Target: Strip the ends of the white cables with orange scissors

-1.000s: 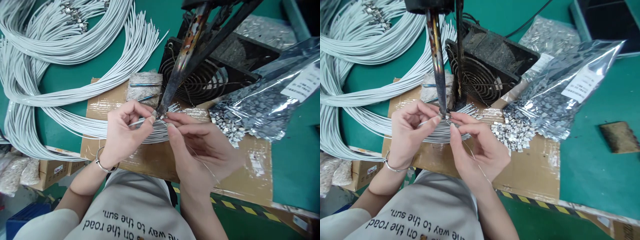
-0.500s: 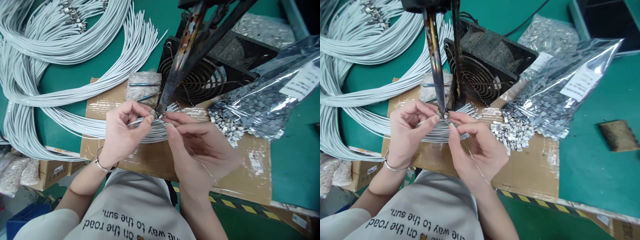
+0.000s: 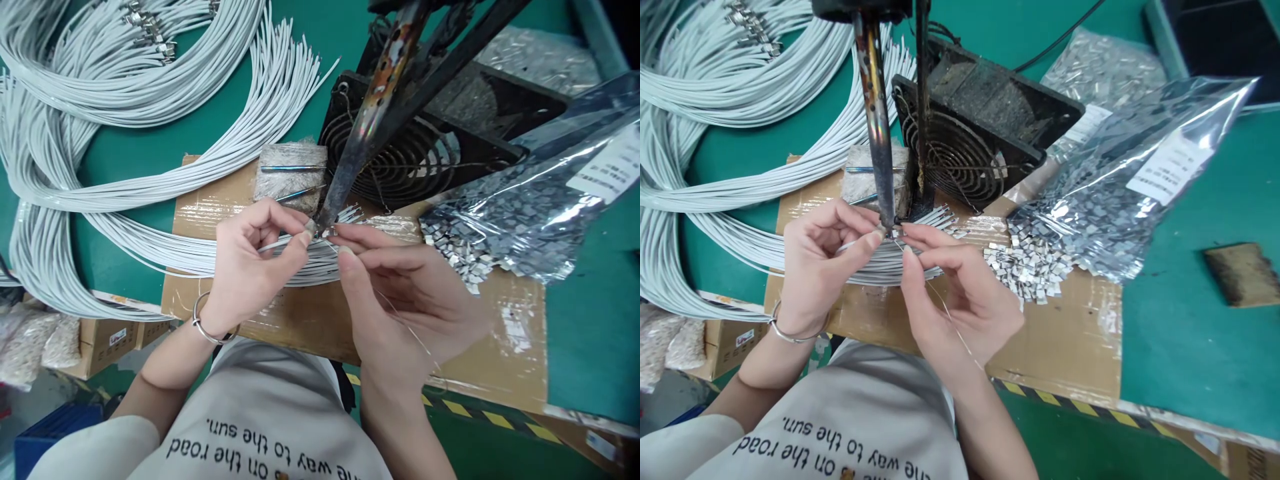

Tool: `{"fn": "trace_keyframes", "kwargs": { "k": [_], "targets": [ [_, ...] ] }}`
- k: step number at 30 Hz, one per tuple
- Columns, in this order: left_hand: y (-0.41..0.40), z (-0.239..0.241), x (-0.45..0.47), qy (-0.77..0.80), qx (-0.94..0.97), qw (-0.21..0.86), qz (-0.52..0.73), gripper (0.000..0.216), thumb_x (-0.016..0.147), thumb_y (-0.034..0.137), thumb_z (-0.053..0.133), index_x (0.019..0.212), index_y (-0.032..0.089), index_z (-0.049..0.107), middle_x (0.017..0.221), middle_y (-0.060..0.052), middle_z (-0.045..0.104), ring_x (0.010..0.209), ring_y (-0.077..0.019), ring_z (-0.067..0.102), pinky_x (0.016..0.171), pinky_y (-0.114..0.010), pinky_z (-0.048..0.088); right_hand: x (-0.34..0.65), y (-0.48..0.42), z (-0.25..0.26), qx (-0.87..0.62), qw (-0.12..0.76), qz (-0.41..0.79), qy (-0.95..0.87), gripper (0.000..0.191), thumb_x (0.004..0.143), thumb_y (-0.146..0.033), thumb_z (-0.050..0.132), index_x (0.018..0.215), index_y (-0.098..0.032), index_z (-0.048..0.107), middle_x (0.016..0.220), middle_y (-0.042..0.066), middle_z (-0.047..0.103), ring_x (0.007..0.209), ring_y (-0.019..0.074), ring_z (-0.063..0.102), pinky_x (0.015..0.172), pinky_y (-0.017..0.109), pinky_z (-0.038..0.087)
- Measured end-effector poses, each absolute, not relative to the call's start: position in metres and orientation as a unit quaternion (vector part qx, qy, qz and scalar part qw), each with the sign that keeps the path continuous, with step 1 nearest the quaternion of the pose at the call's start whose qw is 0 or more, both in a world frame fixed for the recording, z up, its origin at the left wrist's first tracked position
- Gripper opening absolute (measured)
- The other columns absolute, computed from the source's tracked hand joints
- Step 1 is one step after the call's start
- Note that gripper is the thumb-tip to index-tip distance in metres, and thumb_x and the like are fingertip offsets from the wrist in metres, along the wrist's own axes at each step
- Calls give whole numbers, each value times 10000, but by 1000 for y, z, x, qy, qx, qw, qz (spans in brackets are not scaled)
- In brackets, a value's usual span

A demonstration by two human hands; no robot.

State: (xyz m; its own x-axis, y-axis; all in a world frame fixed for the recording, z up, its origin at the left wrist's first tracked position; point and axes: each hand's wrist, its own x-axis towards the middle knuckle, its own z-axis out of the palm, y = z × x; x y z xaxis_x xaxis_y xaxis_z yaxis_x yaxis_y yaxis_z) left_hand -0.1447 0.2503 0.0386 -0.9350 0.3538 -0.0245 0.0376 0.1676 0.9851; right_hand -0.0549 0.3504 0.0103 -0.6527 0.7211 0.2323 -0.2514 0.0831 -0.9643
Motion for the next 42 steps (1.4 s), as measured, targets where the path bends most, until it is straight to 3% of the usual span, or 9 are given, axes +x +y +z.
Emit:
{"fn": "trace_keyframes", "kwargs": {
  "k": [7,33,42],
  "targets": [
    [250,38,-144,754,127,131,631,133,745,100,773,697,188,686,861,-52,777,568,-94,496,442,-250,279,-54,351,12,-187,374,637,-648,164,900,-59,770,884,-221,748,1084,42,826,974,194,807,885,333,688],
    [249,37,-143,758,134,128,625,134,750,102,772,701,191,685,846,-50,769,601,-110,535,446,-244,291,-55,352,10,-187,373,625,-660,182,888,-66,787,903,-247,783,1033,14,827,983,196,795,872,340,673],
    [249,38,-143,756,130,133,627,135,755,102,777,710,187,683,852,-44,769,542,-83,449,439,-242,281,-54,353,10,-195,367,618,-668,158,883,-91,794,892,-248,784,1036,21,830,968,221,801,850,375,681]
  ]
}}
